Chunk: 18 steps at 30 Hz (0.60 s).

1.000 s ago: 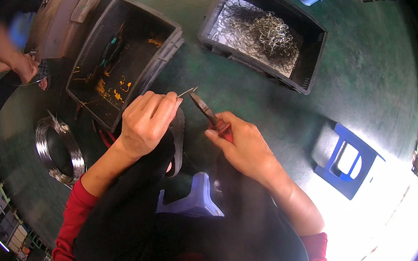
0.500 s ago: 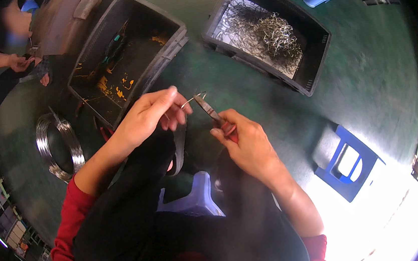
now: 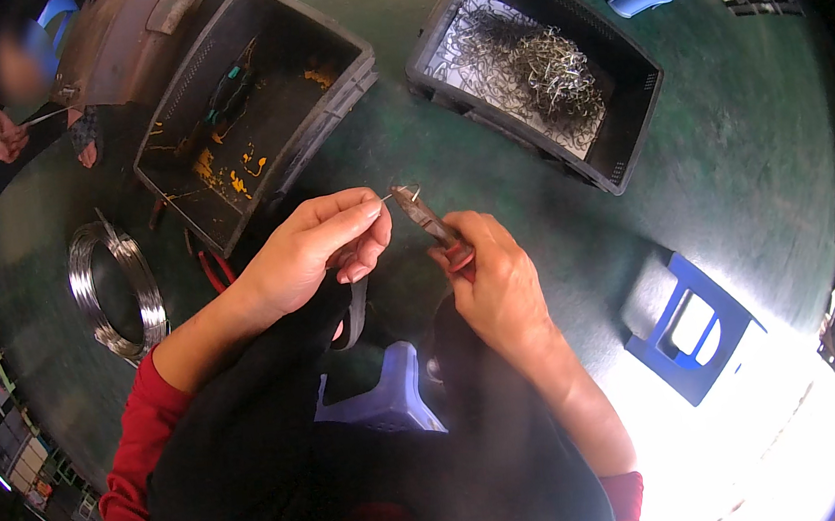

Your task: The person uses pliers to bend small metal wires into looped shapes, picking each wire from a nearby bin and shaping it by hand. The finished pieces are placed into a separate bin while the person continues the repetitive bending process.

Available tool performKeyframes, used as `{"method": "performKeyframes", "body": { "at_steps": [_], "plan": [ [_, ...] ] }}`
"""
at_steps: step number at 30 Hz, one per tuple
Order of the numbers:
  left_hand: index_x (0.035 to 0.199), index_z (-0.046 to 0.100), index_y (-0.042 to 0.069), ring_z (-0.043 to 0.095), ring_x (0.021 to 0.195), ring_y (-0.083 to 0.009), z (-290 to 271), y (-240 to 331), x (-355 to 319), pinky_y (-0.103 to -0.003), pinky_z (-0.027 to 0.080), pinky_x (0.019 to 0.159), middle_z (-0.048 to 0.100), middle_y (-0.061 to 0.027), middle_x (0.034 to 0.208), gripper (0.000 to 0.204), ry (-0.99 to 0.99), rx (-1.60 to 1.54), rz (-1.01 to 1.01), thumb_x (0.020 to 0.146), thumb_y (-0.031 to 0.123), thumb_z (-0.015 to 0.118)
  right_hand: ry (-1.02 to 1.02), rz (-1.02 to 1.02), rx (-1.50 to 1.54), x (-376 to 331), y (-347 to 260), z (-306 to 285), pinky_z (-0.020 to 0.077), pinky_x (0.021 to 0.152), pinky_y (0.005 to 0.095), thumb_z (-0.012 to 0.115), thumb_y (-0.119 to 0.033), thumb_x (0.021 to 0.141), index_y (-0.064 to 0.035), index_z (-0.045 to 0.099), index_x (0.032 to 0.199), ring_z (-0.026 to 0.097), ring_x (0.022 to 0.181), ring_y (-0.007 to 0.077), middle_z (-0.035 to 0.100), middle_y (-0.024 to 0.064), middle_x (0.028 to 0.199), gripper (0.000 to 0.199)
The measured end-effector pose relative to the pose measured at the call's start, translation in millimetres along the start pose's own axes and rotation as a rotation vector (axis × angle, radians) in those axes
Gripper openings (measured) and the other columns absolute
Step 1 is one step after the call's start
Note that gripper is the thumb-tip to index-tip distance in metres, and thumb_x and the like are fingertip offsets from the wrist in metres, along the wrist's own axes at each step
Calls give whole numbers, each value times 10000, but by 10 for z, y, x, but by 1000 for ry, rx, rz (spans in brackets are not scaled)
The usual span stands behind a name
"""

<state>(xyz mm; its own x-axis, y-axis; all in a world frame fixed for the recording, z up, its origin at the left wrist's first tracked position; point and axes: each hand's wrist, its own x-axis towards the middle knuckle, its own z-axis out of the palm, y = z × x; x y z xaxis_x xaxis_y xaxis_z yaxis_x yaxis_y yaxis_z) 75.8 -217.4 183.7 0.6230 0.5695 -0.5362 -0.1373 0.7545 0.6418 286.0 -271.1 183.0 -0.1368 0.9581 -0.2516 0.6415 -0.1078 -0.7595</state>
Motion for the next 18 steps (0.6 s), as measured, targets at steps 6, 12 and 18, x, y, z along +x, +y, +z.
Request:
{"method": "performKeyframes", "body": {
  "at_steps": [6, 12, 18],
  "plan": [
    [804, 574, 94, 418, 578, -38, 55, -24, -47, -195, 318, 528, 490, 39, 659, 310, 39, -26, -40, 1012, 299, 468, 69, -60, -142, -28, -3, 7, 496, 708, 391, 651, 54, 777, -38, 562, 1064, 617, 825, 339, 600, 140, 936, 314],
    [804, 575, 89, 409, 582, -44, 92, 5, -99, -202, 324, 544, 473, 40, 648, 312, 74, 99, -4, 1010, 299, 471, 14, -22, -103, -25, -24, -36, 503, 730, 386, 669, 27, 788, -38, 567, 1090, 629, 869, 304, 624, 125, 955, 326],
    [767, 568, 61, 411, 576, -53, -29, 50, -102, -216, 318, 537, 474, 29, 635, 330, 117, 246, 105, 993, 287, 486, -339, 254, 281, -81, -46, -251, 481, 823, 282, 640, -73, 911, 1, 591, 1161, 626, 877, 137, 681, 90, 982, 265]
  ]
}}
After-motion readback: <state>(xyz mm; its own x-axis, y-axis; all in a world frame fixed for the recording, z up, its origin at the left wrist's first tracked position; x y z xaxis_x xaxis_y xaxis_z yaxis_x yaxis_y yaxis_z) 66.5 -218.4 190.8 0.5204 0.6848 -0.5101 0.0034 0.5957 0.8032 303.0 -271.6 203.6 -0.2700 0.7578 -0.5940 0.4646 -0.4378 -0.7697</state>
